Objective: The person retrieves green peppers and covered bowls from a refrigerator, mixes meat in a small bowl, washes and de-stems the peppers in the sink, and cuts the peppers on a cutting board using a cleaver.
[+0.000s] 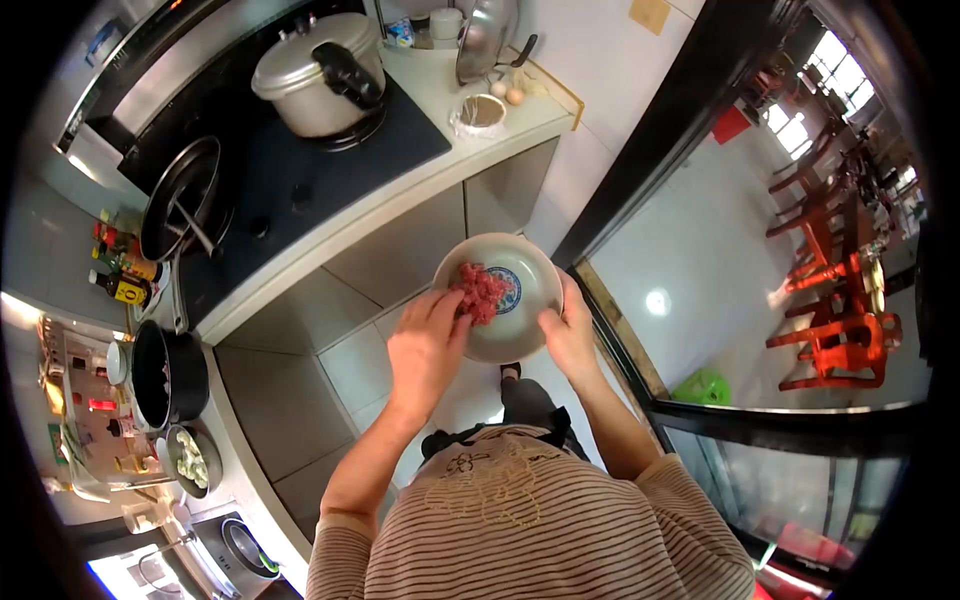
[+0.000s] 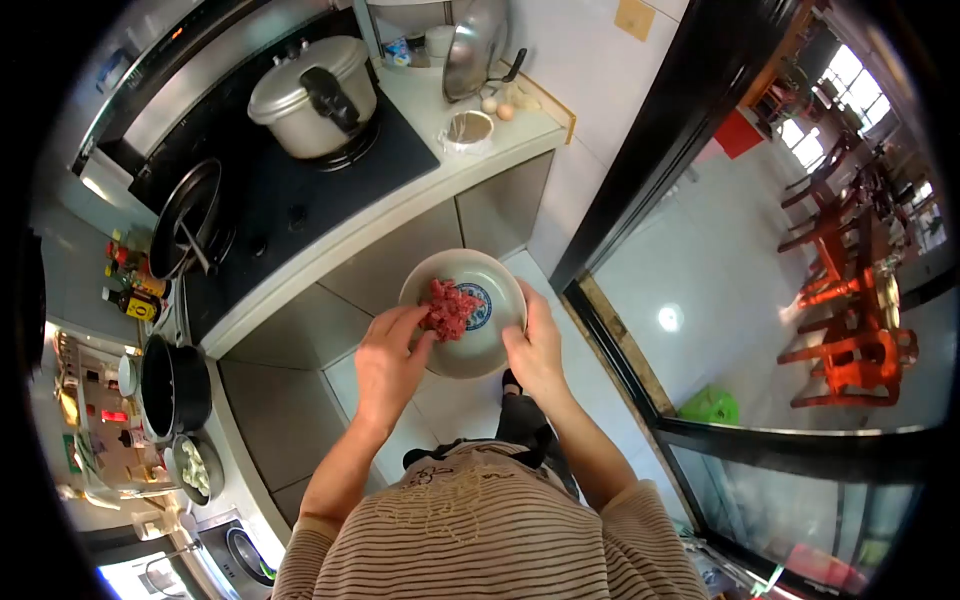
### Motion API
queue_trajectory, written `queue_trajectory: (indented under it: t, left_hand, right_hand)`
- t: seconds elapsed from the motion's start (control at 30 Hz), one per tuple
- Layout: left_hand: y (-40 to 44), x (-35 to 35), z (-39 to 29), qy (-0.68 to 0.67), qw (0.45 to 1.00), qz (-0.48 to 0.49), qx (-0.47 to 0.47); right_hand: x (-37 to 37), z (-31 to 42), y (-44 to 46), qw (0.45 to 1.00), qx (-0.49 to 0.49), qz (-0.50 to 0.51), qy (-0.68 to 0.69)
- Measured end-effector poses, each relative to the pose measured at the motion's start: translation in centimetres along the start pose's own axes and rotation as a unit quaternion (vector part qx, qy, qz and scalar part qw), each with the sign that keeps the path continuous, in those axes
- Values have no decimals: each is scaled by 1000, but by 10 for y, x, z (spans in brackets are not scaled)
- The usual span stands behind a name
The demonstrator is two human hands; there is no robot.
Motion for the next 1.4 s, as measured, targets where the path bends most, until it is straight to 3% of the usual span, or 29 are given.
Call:
queue_trajectory:
  t: [0.1,0.23,0.33,0.43,0.53,0.63,0.77,0.9,1.0,1.07,1.23,1.33,1.4]
  left_hand:
    - [62,-50,-19,107,991,66,-52]
    - [100,-130,-2,205,954,212,-44]
    - [125,-143,13,142,967,213,-18]
    - [156,-147,31,-29,977,196,77]
    - [175,-164,53,-216,929,245,177]
    - [202,-158,56,-178,940,256,136]
    - [234,-151,76,-265,929,185,178]
    - [285,-134,107,-290,936,-22,199]
    - [330,-121,122,-363,887,-133,251]
    - [372,-116,143,-345,891,-197,217]
    - [478,-125,212,-309,885,-201,284]
    - [524,-160,276,-197,904,-97,368]
    - [557,-186,314,-20,961,-38,273]
  right_hand:
    - [20,10,46,999,1,-7,-49]
    - [38,7,97,997,3,1,-82]
    - [45,-10,128,998,-18,12,-63]
    - [47,-14,153,997,-48,16,-64]
    - [46,-31,174,997,-64,5,-39]
    - [49,-43,196,997,-72,-14,-39]
    - [60,-50,225,996,-61,-57,-28]
    - [63,-59,253,992,-84,-73,62]
    - [70,-64,270,985,-109,-75,106]
    - [74,-84,289,984,-111,-50,132]
    - [81,-67,339,982,-105,6,159]
    - [87,-74,367,984,-105,19,144]
    - [88,-53,378,983,-103,29,151]
Point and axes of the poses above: each hand's wrist, its own y-axis towards the middle knuckle, its own x-axis out of the back of the hand, z = x × y, the point moved 7 cm from there along y, towards the middle knuckle, and after that the axes turned 4 degrees about -x, right-handed, at the moved point
